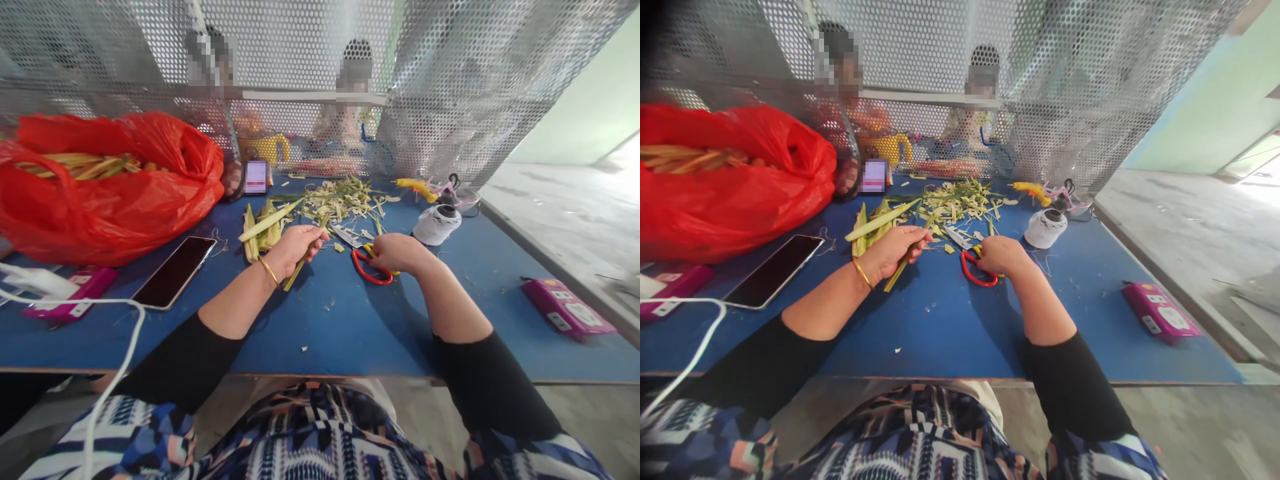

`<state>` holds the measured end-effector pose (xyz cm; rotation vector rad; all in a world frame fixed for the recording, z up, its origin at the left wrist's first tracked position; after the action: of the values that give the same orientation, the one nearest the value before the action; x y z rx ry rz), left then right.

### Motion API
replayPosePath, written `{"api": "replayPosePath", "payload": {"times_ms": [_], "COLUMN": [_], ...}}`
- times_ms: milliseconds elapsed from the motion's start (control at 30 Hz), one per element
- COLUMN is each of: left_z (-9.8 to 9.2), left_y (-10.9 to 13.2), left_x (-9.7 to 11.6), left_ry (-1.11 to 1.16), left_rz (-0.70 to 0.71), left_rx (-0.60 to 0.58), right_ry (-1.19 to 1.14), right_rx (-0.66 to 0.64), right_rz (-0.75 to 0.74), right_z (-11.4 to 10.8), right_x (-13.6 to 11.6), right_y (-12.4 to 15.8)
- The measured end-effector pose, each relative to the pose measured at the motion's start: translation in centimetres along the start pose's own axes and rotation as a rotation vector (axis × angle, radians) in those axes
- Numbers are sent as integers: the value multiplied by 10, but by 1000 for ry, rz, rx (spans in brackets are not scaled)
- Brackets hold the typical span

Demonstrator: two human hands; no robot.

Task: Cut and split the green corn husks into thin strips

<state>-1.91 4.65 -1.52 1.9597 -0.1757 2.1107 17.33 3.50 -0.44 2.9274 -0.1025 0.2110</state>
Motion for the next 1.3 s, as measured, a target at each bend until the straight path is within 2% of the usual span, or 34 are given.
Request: {"api": "replayPosePath", "payload": {"times_ms": [100, 167, 200, 267, 333, 400, 467, 533, 633, 700, 767, 867, 933, 1000, 1100, 1167, 1233, 1300], "left_z": [-1, -1, -1, -1, 0, 2, 6, 11, 17, 18, 16, 13, 12, 13, 13, 13, 13, 13], "left_y": [0, -1, -1, -1, -1, 0, 1, 3, 5, 5, 4, 2, 2, 1, 1, 1, 1, 1], "left_x": [-1, -1, -1, -1, -1, -2, -3, -6, -10, -12, -11, -11, -11, -10, -10, -10, -11, -11], "left_ry": [2, 4, 6, 8, -1, -33, -77, -115, -151, -158, -150, -129, -117, -103, -89, -86, -89, -95], "left_rz": [-2, -1, 0, -4, -12, -22, -26, -30, -39, -41, -41, -50, -53, -48, -38, -35, -35, -36], "left_rx": [-4, -1, 2, 5, 7, 5, -10, -54, -125, -135, -116, -83, -75, -73, -72, -70, -71, -74], "right_ry": [-103, -280, -359, -429, -422, -373, -338, -312, -205, -126, -87, -85, -95, -79, -71, -59, -71, -142], "right_rx": [29, 59, 111, 323, 388, 317, 208, 138, 140, 232, 408, 691, 763, 729, 528, 408, 421, 510], "right_rz": [-82, -102, -75, 98, 186, 85, -74, -170, -230, -282, -297, -178, -67, 39, 181, 269, 281, 202], "right_z": [0, -5, -10, -22, -25, -19, -8, 2, 7, 0, -15, -38, -44, -40, -19, -3, 4, 4], "right_x": [-11, -2, 8, 38, 57, 57, 45, 33, 25, 24, 28, 48, 70, 97, 141, 160, 160, 141], "right_y": [6, 5, 3, -2, -7, -13, -14, -14, -10, -4, 9, 35, 49, 56, 56, 53, 49, 42]}}
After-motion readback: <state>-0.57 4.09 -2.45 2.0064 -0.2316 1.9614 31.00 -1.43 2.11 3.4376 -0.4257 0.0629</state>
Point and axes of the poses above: each hand's wrist, its own y-axis away from the middle knuckle, its own z-axis out of the palm, x = y × z, the point moved 5 cm from there along -y, towards the middle knuckle, and after that the axes turned 9 degrees about z, right-handed, at the moved point
